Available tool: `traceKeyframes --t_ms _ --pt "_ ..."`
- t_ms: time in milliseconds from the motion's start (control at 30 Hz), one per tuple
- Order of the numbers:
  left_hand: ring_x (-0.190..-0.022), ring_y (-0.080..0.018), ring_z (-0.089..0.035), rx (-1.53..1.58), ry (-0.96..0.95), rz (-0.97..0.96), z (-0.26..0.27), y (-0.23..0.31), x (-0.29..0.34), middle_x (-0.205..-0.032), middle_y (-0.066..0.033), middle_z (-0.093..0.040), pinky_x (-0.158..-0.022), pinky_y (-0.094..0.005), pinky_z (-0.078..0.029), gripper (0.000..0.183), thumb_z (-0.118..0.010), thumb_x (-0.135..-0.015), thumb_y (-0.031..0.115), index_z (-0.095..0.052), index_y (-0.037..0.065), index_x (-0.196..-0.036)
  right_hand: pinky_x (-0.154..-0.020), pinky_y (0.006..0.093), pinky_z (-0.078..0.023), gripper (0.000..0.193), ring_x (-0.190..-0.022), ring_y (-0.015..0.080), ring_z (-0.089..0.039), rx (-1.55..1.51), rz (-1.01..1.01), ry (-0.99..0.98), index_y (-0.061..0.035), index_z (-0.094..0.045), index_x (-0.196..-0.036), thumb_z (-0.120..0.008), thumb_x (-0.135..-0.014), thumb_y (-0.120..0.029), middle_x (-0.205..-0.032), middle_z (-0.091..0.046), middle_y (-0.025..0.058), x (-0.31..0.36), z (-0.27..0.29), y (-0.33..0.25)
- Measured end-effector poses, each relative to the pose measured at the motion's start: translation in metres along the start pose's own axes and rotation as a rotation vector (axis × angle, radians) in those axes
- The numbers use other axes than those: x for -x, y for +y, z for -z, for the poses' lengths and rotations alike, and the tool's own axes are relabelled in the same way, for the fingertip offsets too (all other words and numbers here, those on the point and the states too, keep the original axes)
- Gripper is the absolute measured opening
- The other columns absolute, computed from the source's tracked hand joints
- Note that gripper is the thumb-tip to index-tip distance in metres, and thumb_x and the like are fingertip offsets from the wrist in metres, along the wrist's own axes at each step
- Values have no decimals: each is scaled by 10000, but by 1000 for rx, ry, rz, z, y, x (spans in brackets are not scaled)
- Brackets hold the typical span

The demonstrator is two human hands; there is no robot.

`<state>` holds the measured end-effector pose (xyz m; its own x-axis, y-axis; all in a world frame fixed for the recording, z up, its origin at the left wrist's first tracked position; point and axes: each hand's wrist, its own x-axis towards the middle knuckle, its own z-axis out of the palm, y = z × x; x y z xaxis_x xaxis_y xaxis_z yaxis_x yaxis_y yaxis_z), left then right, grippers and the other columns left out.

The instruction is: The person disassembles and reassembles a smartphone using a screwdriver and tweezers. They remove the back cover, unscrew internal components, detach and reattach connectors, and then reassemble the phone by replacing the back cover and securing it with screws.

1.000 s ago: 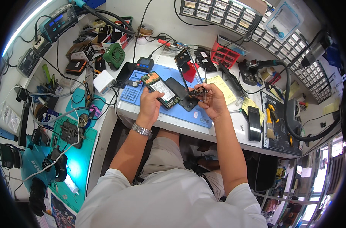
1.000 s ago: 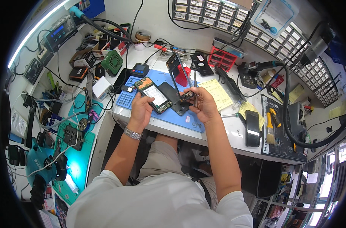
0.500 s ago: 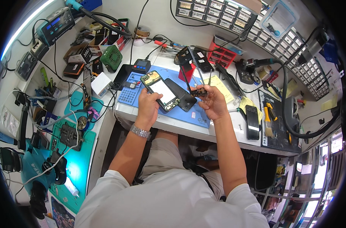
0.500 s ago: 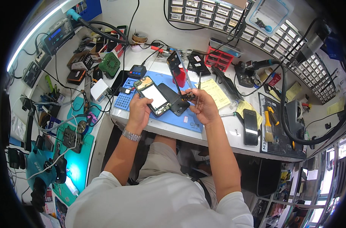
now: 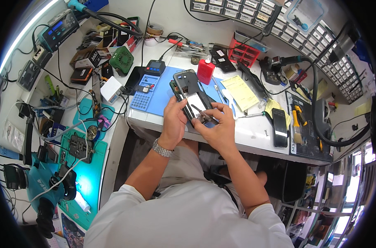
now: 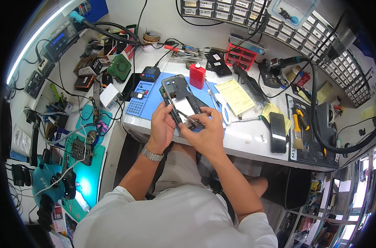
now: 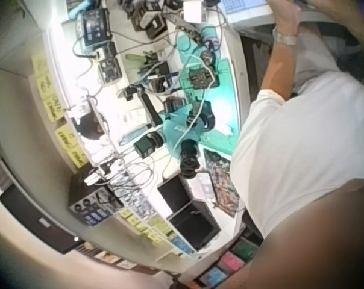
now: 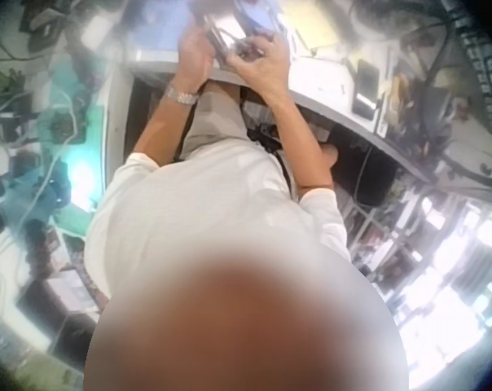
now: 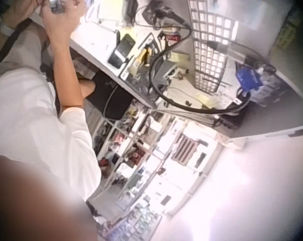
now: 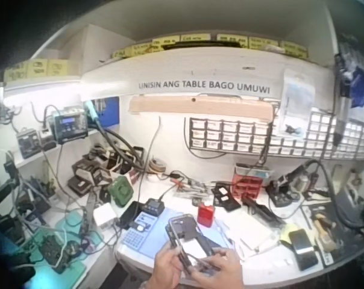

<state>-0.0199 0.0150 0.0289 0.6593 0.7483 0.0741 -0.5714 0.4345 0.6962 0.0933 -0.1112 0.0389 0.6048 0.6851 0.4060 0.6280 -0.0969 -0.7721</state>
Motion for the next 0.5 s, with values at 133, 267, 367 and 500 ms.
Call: traceKeyframes --t_ms 133,267,367,500 --pt "-1221 -232 -734 -95 69 39 -3 -7 8 -1316 -153 -715 -1083 -406 -597 233 -537 -1151 122 -597 -1 -1340 -987 464 -557 384 -1274 343 -587 87 66 22 -82 -854 -993 -993 -717 -310 -1264 -638 159 19 -2 -4" --pt "-1013 -120 -742 -135 146 35 1 -17 10 -1172 -86 -763 -877 -287 -609 248 -605 -1164 159 -619 -13 -1342 -989 471 -555 576 -1276 353 -584 113 54 -6 -46 -804 -1141 -1024 -700 -343 -1246 -646 159 28 2 -6" --pt "-989 -109 -738 -193 158 30 5 -19 12 -1159 -79 -765 -867 -280 -605 253 -597 -1173 166 -633 -26 -1334 -989 428 -551 651 -1149 296 -639 101 42 -52 -22 -753 -1215 -1045 -720 -329 -1200 -690 124 35 11 -6" --pt "-981 -110 -755 -210 88 51 5 -15 23 -1150 -80 -775 -854 -277 -616 239 -600 -1168 159 -662 -22 -1311 -928 361 -548 643 -1043 198 -633 -151 -209 -28 -4 -738 -1327 -999 -840 -332 -1126 -738 83 38 14 -1"
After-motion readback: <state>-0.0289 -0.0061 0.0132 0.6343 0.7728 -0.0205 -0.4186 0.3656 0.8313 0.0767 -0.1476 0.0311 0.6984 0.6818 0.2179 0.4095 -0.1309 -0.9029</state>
